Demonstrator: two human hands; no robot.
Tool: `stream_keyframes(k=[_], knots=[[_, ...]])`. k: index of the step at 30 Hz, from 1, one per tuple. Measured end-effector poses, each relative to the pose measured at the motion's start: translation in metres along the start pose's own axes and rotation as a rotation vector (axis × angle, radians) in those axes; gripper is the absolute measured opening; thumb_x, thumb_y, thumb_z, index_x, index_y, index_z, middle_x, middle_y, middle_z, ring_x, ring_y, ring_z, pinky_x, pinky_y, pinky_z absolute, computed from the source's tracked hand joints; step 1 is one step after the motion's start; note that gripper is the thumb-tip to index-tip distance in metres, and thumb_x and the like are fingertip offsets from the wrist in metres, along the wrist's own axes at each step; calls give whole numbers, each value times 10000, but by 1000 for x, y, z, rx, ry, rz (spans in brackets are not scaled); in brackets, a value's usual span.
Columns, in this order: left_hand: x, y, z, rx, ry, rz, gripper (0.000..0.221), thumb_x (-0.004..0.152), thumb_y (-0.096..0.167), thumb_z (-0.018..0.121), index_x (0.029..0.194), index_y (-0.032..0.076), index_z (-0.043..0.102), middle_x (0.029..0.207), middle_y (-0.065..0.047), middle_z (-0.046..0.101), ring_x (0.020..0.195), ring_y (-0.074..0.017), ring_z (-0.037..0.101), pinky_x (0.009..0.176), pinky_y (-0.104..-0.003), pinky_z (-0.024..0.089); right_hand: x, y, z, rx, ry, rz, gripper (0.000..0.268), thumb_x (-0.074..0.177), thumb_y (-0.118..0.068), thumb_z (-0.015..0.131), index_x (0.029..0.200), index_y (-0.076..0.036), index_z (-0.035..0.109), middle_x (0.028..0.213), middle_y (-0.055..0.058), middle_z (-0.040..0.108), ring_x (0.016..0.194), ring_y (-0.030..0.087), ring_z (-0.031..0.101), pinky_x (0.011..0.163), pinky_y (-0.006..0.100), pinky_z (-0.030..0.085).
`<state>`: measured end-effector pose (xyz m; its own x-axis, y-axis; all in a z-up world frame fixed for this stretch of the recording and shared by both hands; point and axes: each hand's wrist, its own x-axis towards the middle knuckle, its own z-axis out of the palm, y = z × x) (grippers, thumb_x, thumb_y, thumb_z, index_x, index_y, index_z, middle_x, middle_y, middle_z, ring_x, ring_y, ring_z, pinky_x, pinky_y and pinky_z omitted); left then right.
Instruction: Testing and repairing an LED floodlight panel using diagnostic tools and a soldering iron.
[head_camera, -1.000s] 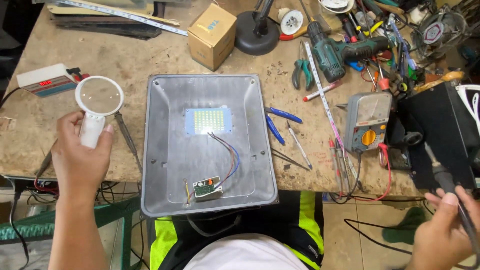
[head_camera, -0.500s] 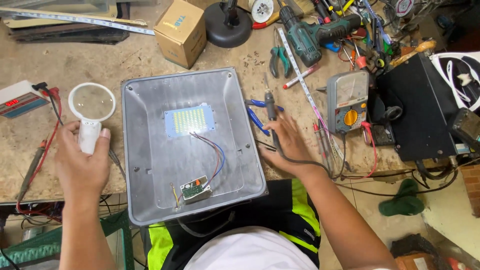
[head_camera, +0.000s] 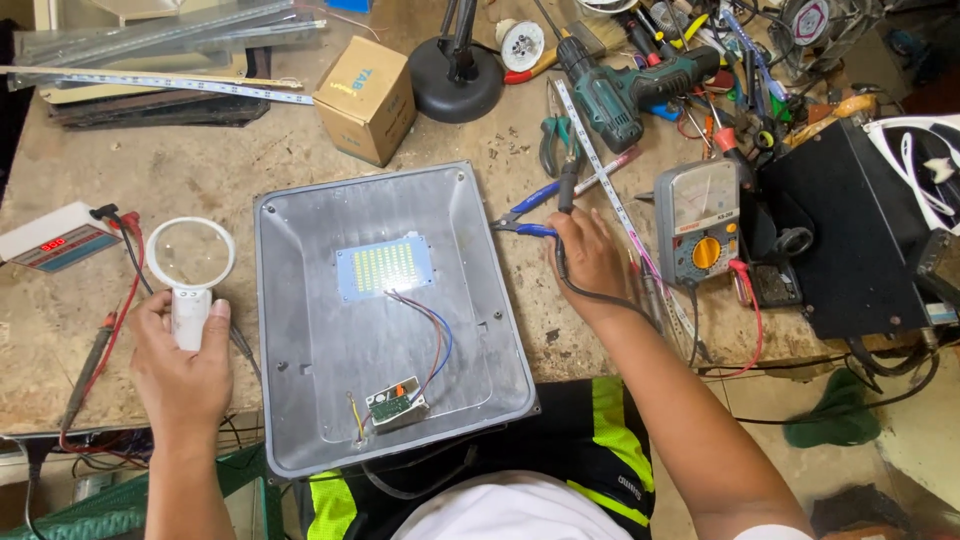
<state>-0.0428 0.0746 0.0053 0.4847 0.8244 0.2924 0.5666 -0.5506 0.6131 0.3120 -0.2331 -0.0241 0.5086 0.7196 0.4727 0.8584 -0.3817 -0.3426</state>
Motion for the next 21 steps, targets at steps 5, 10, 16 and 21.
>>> stream_keyframes(k=[5,10,16,21], knots=[[22,4,2,-62,81,37,442,1092,248,693,1348,-60,506,1313,-281,648,1155,-432,630,866,-533,453,2,9,-10,-162,10,-4,360,927,121,470,1201,-92,567,1015,156,549,946,408,537,750,516,459],[67,11,4,42,24,-12,431,1094,299,636,1321,-55,539,1213,-261,610,1063,-449,581,808,-570,432,-4,22,-8,-215,60,47,330,951,109,493,1210,-73,586,1167,235,631,1065,513,572,876,611,480],[111,-29,39,287,-87,-36,504,1020,329,627,1298,-87,564,1290,-312,502,1087,-568,522,832,-661,456,-9,3,-30,-261,68,36,195,1002,-110,639,1184,-73,581,1075,164,676,1058,366,657,1211,638,332],[132,-57,66,566,-155,52,556,1013,448,573,1214,-62,669,1182,-299,637,1033,-517,595,880,-573,478,-33,-8,-48,-167,181,-32,253,953,-89,722,1145,-93,559,1024,131,719,1052,326,691,1224,647,318]])
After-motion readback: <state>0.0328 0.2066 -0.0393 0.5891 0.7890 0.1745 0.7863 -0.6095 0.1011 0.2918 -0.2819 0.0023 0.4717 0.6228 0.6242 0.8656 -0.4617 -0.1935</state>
